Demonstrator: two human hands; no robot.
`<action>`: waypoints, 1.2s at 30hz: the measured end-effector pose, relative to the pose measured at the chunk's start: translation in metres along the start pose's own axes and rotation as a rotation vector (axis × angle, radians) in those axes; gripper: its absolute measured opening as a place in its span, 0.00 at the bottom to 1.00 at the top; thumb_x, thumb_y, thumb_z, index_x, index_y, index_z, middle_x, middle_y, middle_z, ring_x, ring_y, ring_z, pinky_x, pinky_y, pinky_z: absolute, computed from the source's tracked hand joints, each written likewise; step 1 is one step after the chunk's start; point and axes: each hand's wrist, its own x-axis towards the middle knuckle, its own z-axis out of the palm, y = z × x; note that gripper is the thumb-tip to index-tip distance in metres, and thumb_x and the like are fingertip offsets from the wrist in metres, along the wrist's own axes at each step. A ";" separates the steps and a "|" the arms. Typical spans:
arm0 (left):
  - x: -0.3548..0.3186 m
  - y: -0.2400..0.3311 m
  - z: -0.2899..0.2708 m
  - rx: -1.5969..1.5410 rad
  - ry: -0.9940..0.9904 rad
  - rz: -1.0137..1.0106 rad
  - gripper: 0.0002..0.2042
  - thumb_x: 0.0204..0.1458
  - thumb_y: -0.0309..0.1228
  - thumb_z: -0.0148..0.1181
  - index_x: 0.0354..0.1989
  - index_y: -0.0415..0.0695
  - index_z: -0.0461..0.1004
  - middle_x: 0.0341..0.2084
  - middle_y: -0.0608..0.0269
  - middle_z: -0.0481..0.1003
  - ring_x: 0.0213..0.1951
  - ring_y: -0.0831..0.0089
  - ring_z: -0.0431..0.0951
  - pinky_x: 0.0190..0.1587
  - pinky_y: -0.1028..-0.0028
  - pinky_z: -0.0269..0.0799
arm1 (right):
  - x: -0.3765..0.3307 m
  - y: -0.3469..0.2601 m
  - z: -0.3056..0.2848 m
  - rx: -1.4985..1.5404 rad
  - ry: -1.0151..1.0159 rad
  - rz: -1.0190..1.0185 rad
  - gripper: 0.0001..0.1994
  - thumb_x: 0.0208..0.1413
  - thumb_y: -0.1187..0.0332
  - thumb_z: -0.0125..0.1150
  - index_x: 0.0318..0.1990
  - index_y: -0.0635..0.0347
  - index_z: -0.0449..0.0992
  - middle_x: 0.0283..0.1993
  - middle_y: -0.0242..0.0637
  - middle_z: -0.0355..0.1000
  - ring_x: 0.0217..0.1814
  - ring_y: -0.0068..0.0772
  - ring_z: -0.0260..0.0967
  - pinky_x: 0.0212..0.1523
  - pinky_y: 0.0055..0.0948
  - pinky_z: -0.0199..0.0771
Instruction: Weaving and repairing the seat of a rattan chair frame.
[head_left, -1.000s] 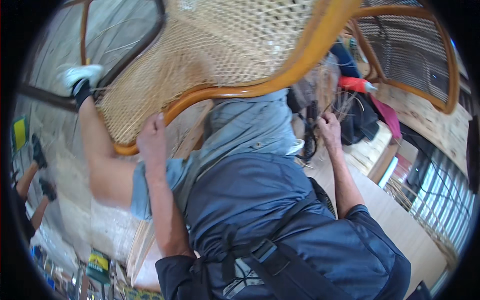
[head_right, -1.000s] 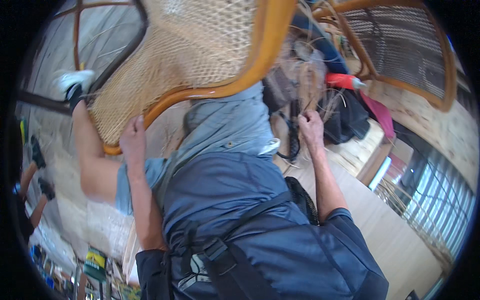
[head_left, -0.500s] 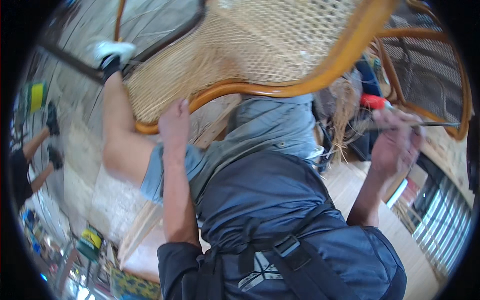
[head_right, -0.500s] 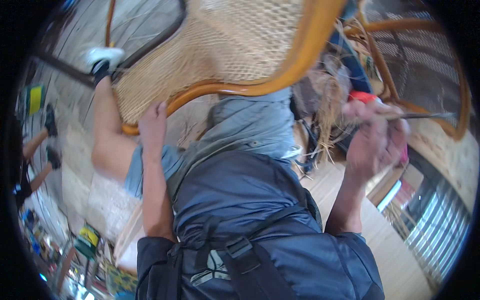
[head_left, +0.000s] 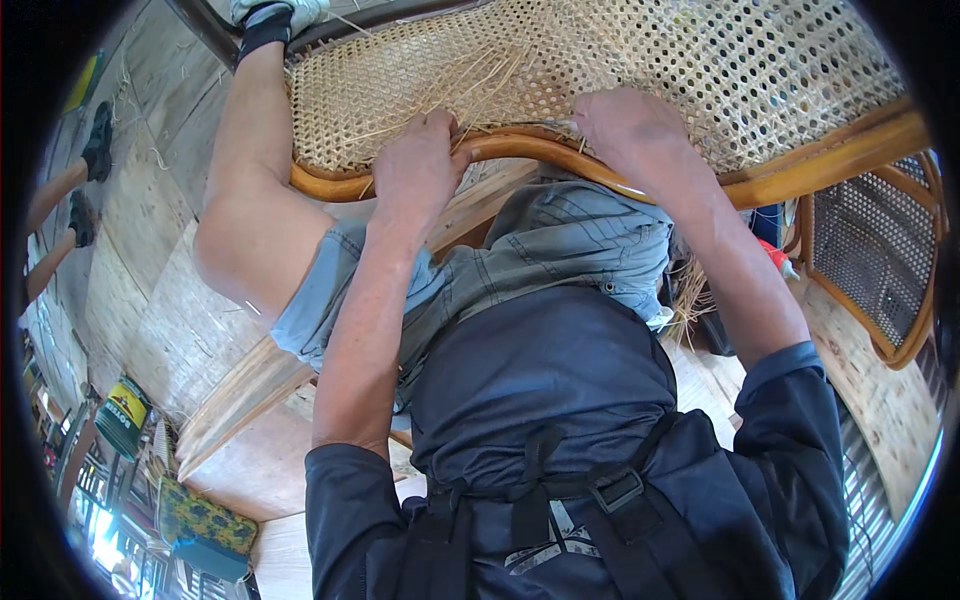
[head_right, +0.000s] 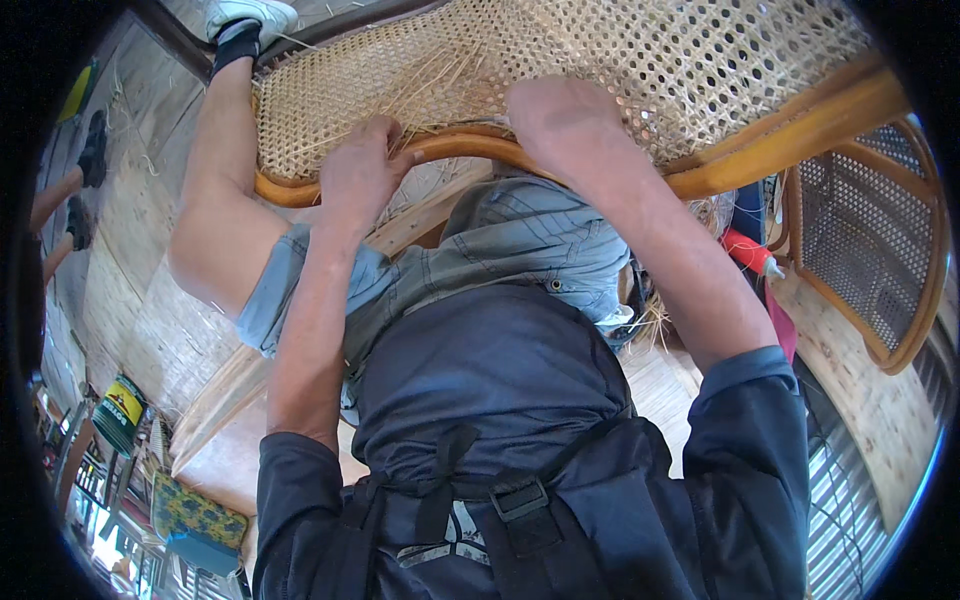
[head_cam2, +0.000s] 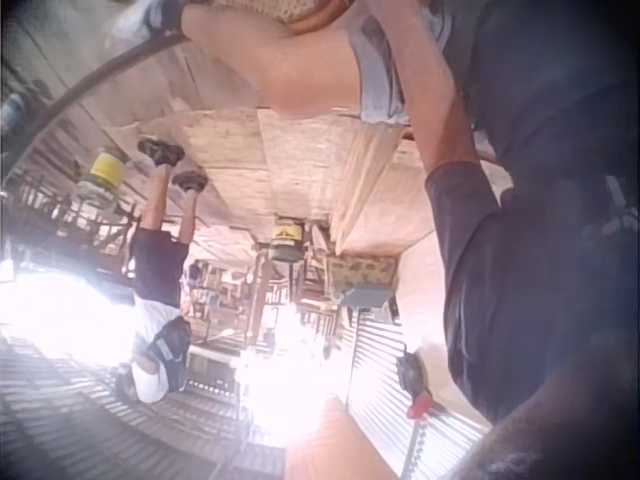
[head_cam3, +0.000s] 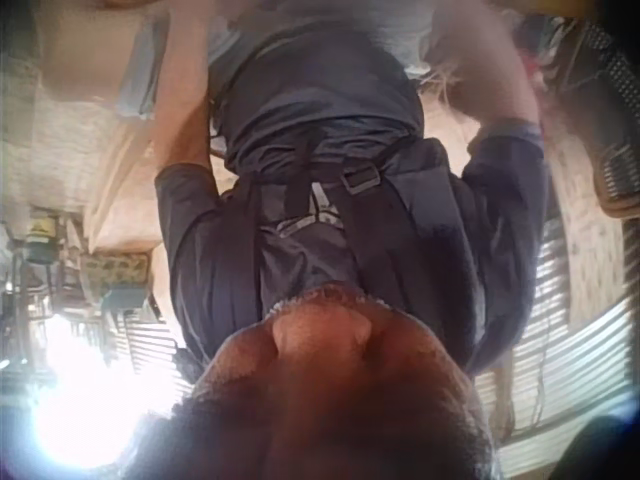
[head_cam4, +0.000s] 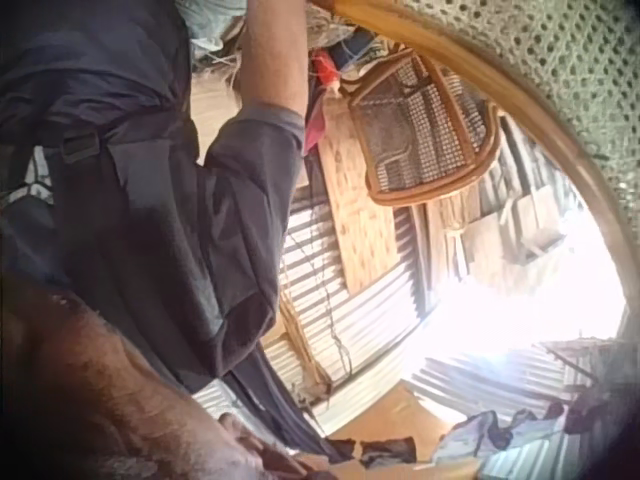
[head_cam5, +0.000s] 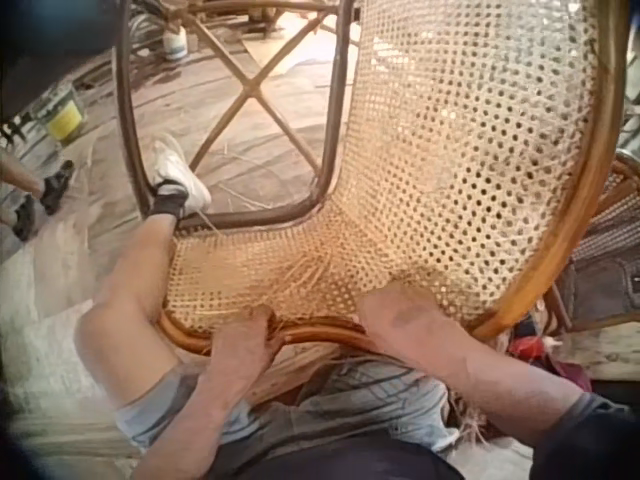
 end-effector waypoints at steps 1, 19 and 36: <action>0.001 0.000 -0.001 -0.033 0.005 -0.034 0.17 0.47 0.39 0.61 0.42 0.43 0.73 0.34 0.54 0.74 0.38 0.57 0.76 0.39 0.63 0.71 | 0.006 -0.003 -0.001 -0.018 -0.130 0.081 0.11 0.52 0.70 0.47 0.32 0.63 0.78 0.34 0.49 0.75 0.40 0.50 0.73 0.41 0.43 0.73; 0.033 -0.016 0.029 -0.386 0.114 0.006 0.10 0.52 0.34 0.54 0.35 0.40 0.75 0.26 0.50 0.74 0.31 0.57 0.75 0.35 0.65 0.68 | 0.037 -0.026 -0.015 -0.179 -0.164 -0.074 0.12 0.51 0.70 0.48 0.38 0.59 0.79 0.41 0.46 0.75 0.44 0.44 0.74 0.40 0.42 0.75; 0.022 -0.025 0.031 -0.862 0.083 -0.093 0.11 0.50 0.34 0.55 0.33 0.39 0.75 0.22 0.52 0.75 0.26 0.61 0.76 0.33 0.67 0.69 | 0.076 -0.081 -0.047 -0.496 -0.265 -0.493 0.08 0.46 0.72 0.54 0.33 0.56 0.79 0.29 0.39 0.76 0.32 0.39 0.75 0.31 0.37 0.74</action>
